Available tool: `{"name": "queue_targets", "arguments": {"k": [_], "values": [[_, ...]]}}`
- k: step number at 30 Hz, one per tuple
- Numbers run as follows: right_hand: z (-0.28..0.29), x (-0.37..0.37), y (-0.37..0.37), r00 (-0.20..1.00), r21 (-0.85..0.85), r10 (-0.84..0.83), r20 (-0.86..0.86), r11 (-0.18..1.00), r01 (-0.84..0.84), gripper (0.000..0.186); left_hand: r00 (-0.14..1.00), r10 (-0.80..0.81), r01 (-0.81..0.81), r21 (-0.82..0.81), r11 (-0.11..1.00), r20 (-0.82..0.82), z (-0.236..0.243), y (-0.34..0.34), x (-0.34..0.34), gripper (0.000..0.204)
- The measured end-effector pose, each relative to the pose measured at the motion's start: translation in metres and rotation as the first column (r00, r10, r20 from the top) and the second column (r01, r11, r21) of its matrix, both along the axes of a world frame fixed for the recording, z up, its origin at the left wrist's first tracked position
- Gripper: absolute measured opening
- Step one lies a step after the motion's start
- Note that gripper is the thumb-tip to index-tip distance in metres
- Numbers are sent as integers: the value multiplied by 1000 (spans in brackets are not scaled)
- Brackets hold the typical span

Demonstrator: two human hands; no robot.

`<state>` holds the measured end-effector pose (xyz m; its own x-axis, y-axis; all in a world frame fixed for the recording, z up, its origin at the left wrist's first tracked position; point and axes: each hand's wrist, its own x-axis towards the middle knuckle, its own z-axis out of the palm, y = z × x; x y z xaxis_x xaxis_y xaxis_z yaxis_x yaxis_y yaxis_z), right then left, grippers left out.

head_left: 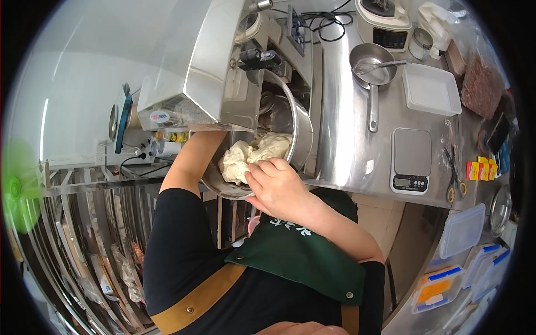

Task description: The person handles steamer liners, operates a commercial dough mixer, and kneads the resulting dough on a stainless steel prep table.

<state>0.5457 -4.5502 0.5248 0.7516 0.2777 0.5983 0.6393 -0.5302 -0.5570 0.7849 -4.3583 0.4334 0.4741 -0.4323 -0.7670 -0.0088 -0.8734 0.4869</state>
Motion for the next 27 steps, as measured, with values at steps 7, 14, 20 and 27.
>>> {"name": "queue_targets", "arguments": {"k": [7, 14, 20, 27], "values": [[1, -1, -1, 1000, 3, 10, -12, 1000, -10, 46, 1000, -17, 17, 7, 1000, -6, 4, -2, 0, 30], [1, -1, -1, 999, -40, 11, -47, 999, -13, 46, 999, -31, 31, -9, 999, -12, -1, -7, -4, 31], [2, 0, 1, 999, -49, 14, -43, 999, -16, 47, 1000, -20, 19, -47, 999, -22, -15, 5, -9, 32], [5, 1, 5, 999, -78, -29, -22, 997, 28, 47, 999, -28, 25, -102, 994, -25, -12, 16, -15, 34]]}}
